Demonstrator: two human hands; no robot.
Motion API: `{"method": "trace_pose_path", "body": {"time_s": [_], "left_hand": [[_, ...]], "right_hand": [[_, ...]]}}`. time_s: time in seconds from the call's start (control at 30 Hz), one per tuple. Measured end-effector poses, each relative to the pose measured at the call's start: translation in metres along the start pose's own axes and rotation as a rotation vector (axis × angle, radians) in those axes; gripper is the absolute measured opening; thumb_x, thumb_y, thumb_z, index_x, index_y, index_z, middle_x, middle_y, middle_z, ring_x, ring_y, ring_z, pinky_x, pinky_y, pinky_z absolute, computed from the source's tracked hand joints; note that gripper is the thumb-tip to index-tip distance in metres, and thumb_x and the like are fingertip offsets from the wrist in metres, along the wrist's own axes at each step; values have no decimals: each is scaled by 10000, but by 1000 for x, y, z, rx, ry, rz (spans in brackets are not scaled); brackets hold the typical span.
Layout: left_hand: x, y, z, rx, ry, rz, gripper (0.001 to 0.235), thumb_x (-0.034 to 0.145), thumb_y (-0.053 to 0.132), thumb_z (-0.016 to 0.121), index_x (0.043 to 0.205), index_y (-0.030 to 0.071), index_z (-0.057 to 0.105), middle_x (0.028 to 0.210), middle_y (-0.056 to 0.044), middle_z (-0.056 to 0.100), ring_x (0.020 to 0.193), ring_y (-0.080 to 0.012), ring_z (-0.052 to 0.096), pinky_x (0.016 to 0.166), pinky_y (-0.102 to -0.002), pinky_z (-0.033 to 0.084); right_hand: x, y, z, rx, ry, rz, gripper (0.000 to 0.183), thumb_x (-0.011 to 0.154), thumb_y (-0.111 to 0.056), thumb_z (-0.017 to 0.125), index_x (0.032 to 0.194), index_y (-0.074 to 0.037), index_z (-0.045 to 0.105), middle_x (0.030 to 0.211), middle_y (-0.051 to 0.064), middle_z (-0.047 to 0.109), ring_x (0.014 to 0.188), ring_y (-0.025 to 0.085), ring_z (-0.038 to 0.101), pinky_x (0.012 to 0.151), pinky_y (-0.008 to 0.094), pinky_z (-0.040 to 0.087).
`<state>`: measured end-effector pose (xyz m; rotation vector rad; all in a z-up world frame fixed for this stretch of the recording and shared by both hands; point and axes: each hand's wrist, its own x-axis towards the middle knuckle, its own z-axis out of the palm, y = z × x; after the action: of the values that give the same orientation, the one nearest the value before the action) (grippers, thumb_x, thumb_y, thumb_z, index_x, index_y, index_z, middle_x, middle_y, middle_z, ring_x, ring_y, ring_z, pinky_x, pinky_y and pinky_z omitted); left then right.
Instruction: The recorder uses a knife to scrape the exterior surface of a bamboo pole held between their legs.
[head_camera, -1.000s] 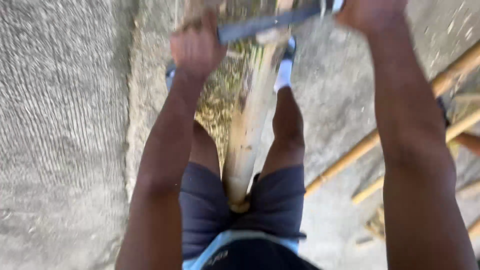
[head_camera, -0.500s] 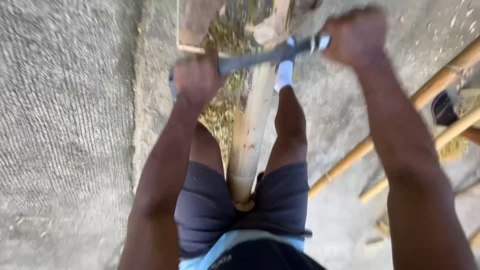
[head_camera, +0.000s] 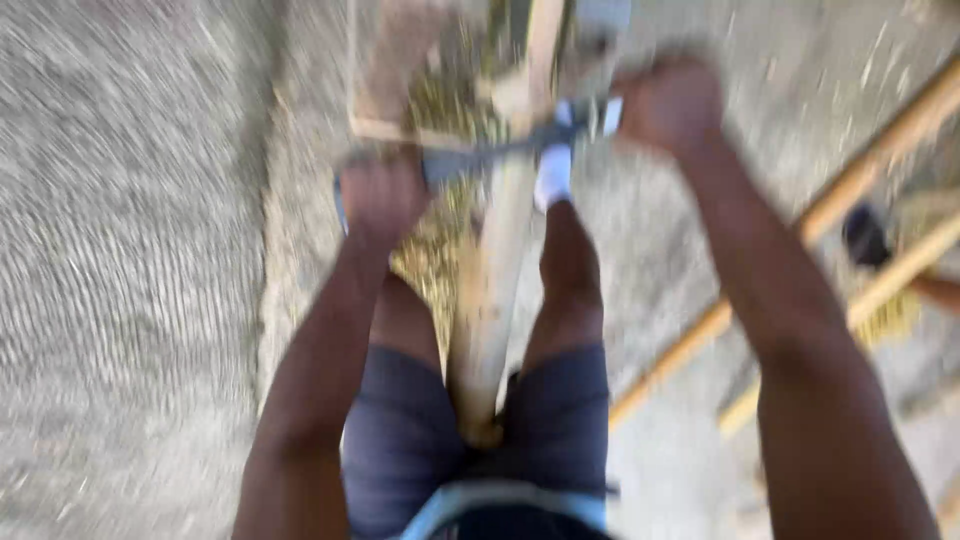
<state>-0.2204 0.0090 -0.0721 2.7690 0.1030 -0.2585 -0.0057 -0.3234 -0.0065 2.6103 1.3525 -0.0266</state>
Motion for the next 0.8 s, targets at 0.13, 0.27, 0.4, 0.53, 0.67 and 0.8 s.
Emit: {"method": "trace_pose_path", "body": {"time_s": [0.13,0.27,0.4,0.53,0.67,0.8], "left_hand": [[-46,0,7,-67,204,8,264,890,369,747,836,146,616,551,-72,612,537,-236,661,651,-482,587],[28,-3,36,-85,207,-13,332,781,308,776,1006,83,679,580,-85,673,456,-253,678,427,-435,533],[24,-4,8,-88,97,-20,228,873,288,759,914,93,648,603,-78,683,485,-237,700,455,-432,547],[-13,-10,13,-93,192,-19,260,726,279,762,892,103,669,586,-102,682,489,-265,703,478,-454,550],[-8,-5,28,-131,0,-100,223,940,307,736,866,102,687,643,-101,709,500,-232,693,469,-434,554],[39,-8,19,-57,-27,-89,488,783,470,853,998,67,682,643,-106,714,508,-230,681,484,-427,540]], "right_hand": [[-2,-44,-19,75,-13,-85,150,718,-267,725,626,-212,620,642,34,647,618,219,669,671,386,543],[40,19,-10,-17,167,-178,165,671,-396,729,690,-236,691,652,-25,646,595,153,630,603,341,492],[24,14,2,-3,157,-134,45,712,-269,708,712,-240,673,651,-37,625,605,133,618,635,323,478],[26,-19,-2,9,158,-87,150,696,-279,767,650,-236,631,626,-5,601,590,198,622,624,369,504],[26,10,27,-88,48,-150,331,870,-447,811,667,-238,656,541,-22,556,515,160,579,526,337,450],[37,30,6,-16,197,-154,78,729,-228,717,800,-228,687,699,-31,626,652,133,629,636,311,468]]}}
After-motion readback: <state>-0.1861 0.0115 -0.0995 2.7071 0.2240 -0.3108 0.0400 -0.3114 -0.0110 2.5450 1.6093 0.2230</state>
